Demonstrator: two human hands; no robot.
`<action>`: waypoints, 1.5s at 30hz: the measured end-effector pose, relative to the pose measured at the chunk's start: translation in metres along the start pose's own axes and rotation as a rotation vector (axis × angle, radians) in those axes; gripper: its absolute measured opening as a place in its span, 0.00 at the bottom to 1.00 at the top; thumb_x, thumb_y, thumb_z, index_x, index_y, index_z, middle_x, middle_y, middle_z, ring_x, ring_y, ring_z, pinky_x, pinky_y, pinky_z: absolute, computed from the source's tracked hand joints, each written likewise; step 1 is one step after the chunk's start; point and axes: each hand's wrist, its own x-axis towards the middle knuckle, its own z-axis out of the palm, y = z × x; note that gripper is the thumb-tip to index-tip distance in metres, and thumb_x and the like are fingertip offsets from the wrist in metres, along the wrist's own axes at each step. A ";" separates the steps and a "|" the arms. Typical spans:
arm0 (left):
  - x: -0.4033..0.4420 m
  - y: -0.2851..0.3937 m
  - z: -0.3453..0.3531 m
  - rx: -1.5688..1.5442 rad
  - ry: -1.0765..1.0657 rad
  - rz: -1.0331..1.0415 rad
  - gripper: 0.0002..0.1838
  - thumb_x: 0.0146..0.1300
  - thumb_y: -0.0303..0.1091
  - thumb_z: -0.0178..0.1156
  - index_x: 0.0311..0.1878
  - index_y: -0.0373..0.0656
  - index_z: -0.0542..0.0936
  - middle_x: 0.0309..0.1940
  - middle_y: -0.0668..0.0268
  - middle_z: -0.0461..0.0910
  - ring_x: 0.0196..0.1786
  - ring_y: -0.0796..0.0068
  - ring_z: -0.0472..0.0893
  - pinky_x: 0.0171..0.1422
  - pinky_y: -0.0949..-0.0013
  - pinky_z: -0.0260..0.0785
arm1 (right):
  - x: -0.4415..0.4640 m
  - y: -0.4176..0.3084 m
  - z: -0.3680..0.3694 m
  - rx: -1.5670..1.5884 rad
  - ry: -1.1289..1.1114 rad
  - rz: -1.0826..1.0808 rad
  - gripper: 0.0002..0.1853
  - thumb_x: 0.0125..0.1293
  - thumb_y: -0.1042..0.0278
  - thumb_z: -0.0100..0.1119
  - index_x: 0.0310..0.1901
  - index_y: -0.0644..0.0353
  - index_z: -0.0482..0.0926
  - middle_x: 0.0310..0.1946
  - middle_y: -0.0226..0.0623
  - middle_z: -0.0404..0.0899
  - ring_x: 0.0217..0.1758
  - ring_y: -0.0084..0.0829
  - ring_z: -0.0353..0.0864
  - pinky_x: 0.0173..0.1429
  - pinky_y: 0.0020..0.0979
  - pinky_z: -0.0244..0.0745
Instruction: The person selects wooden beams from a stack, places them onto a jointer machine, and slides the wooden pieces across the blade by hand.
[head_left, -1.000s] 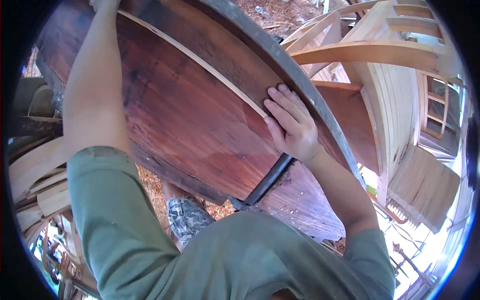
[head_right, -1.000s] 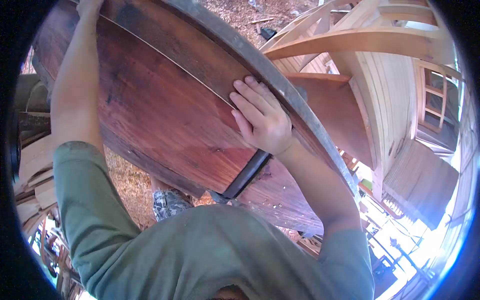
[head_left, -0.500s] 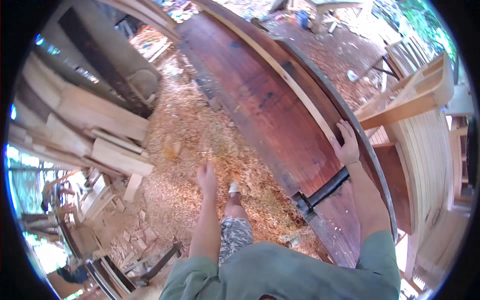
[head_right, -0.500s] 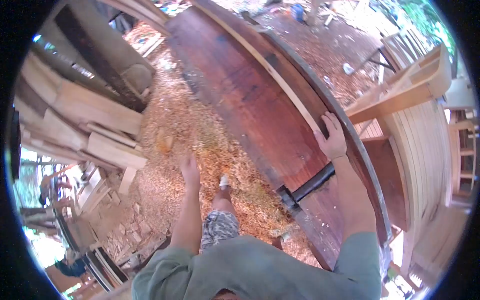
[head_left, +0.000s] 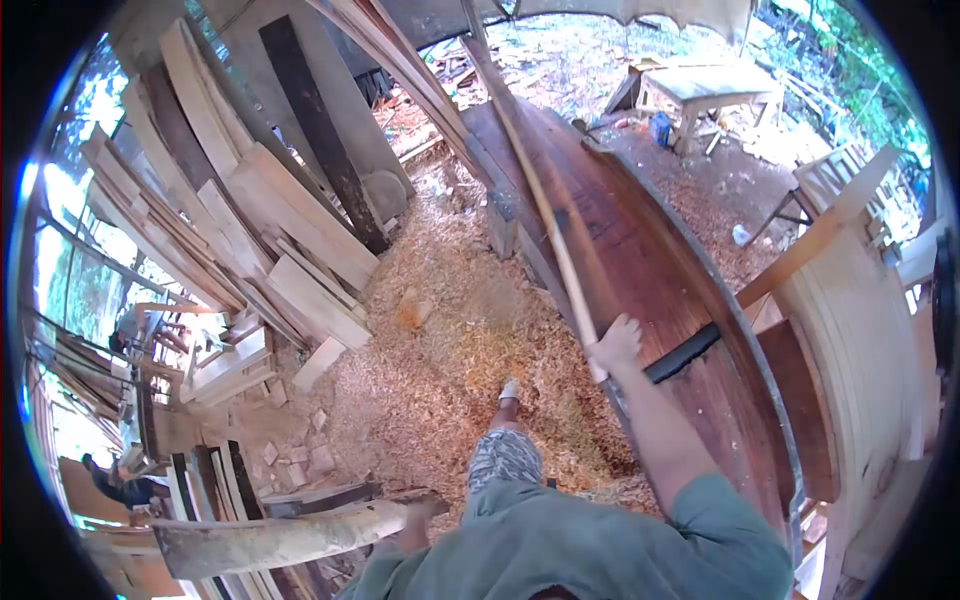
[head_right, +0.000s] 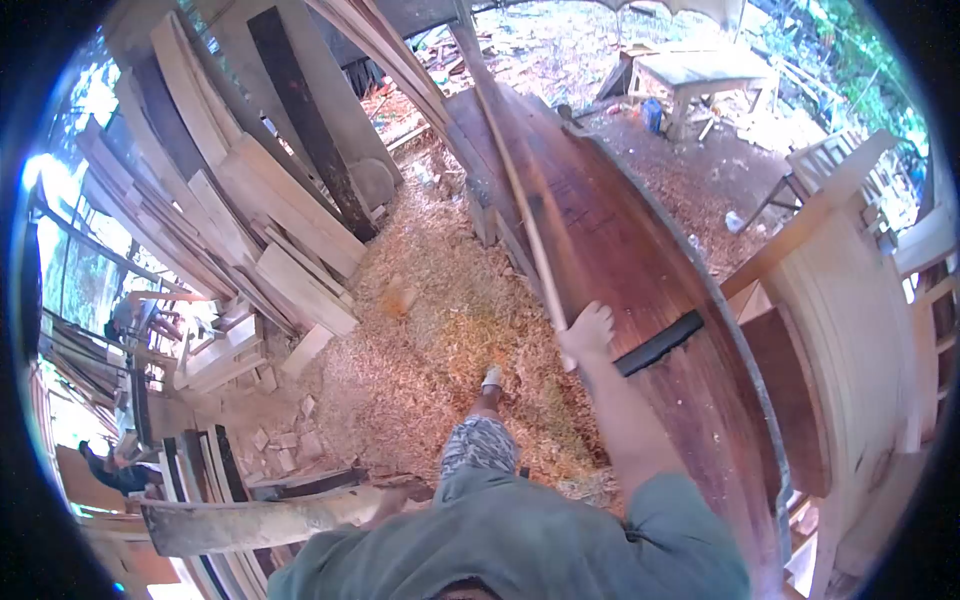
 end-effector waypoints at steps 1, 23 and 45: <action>0.013 0.012 -0.005 0.089 0.065 0.103 0.32 0.65 0.60 0.57 0.51 0.36 0.86 0.50 0.42 0.85 0.55 0.46 0.84 0.59 0.46 0.75 | -0.022 0.004 0.000 0.048 0.005 -0.058 0.54 0.36 0.60 0.82 0.65 0.72 0.63 0.61 0.60 0.70 0.66 0.57 0.71 0.68 0.50 0.71; -0.123 -0.044 0.145 -0.047 0.157 0.126 0.32 0.64 0.51 0.61 0.66 0.38 0.77 0.60 0.38 0.79 0.66 0.42 0.78 0.68 0.50 0.71 | -0.318 0.304 -0.006 2.308 -1.206 0.142 0.42 0.67 0.36 0.46 0.70 0.68 0.67 0.57 0.52 0.75 0.50 0.44 0.78 0.46 0.42 0.74; -0.147 -0.010 0.211 0.271 0.082 0.488 0.20 0.62 0.41 0.57 0.47 0.35 0.85 0.48 0.41 0.83 0.54 0.46 0.84 0.58 0.49 0.76 | -0.502 0.340 -0.020 2.331 -1.291 0.095 0.48 0.65 0.32 0.51 0.71 0.72 0.64 0.59 0.55 0.76 0.49 0.46 0.80 0.50 0.47 0.76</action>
